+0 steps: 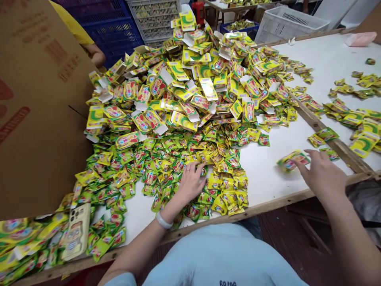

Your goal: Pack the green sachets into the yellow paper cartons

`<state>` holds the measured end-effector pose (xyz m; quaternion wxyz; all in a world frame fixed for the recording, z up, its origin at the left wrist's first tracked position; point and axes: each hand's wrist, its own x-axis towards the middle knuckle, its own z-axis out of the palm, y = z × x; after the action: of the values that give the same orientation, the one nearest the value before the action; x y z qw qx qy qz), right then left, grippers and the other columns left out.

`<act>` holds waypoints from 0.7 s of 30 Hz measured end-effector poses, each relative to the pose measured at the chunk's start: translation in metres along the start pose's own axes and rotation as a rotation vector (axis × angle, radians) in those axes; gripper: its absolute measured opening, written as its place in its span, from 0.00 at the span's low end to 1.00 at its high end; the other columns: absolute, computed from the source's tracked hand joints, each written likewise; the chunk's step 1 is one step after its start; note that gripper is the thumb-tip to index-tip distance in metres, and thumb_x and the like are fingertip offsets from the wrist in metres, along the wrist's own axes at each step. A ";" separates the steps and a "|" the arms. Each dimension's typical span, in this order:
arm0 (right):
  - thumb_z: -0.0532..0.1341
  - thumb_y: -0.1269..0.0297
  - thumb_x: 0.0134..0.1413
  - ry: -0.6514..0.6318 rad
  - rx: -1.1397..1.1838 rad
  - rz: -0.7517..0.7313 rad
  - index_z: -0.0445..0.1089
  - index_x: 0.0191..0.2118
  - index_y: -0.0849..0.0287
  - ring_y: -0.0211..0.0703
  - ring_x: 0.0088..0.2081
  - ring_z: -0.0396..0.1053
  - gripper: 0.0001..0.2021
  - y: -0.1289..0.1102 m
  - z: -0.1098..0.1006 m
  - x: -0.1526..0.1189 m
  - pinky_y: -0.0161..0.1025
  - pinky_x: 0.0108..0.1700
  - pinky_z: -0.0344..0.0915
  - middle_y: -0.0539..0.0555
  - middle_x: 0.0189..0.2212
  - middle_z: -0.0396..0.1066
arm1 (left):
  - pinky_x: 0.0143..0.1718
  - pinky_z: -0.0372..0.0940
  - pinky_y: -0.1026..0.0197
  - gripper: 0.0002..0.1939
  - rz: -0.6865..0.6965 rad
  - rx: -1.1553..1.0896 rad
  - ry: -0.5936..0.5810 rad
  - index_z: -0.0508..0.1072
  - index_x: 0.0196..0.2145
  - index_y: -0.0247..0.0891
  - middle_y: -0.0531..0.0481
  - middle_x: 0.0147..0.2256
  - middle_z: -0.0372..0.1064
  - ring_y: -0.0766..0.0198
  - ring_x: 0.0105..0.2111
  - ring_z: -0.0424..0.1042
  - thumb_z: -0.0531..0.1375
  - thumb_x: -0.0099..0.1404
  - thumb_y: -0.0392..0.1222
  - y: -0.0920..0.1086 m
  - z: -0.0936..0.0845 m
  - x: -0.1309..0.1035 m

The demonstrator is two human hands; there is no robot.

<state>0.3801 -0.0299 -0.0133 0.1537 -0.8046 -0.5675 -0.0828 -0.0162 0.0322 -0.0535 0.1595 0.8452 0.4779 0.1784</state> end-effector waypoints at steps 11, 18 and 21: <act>0.58 0.64 0.61 -0.315 0.689 -0.483 0.76 0.39 0.57 0.53 0.42 0.74 0.09 -0.115 0.067 0.006 0.51 0.45 0.71 0.60 0.37 0.77 | 0.29 0.72 0.58 0.16 -0.477 -0.906 0.203 0.63 0.31 0.40 0.57 0.23 0.61 0.67 0.22 0.64 0.60 0.65 0.55 -0.010 -0.021 -0.010; 0.68 0.46 0.51 -0.586 1.591 0.203 0.65 0.33 0.55 0.36 0.15 0.64 0.18 -0.166 0.022 -0.035 0.36 0.16 0.63 0.45 0.23 0.69 | 0.32 0.76 0.58 0.23 -0.495 -1.223 0.306 0.61 0.31 0.40 0.58 0.25 0.60 0.68 0.25 0.66 0.66 0.58 0.59 0.025 -0.015 -0.004; 0.64 0.46 0.55 -0.674 1.387 0.017 0.67 0.32 0.56 0.36 0.17 0.63 0.17 -0.164 0.022 -0.044 0.35 0.19 0.61 0.47 0.22 0.69 | 0.31 0.77 0.58 0.22 -0.495 -1.212 0.324 0.61 0.32 0.40 0.59 0.24 0.61 0.70 0.23 0.64 0.66 0.59 0.57 0.023 -0.016 -0.003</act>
<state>0.2105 -0.0113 -0.0223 0.4425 -0.5100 -0.4996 0.5427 -0.0083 0.0199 -0.0295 0.5681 0.4342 0.4909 0.4977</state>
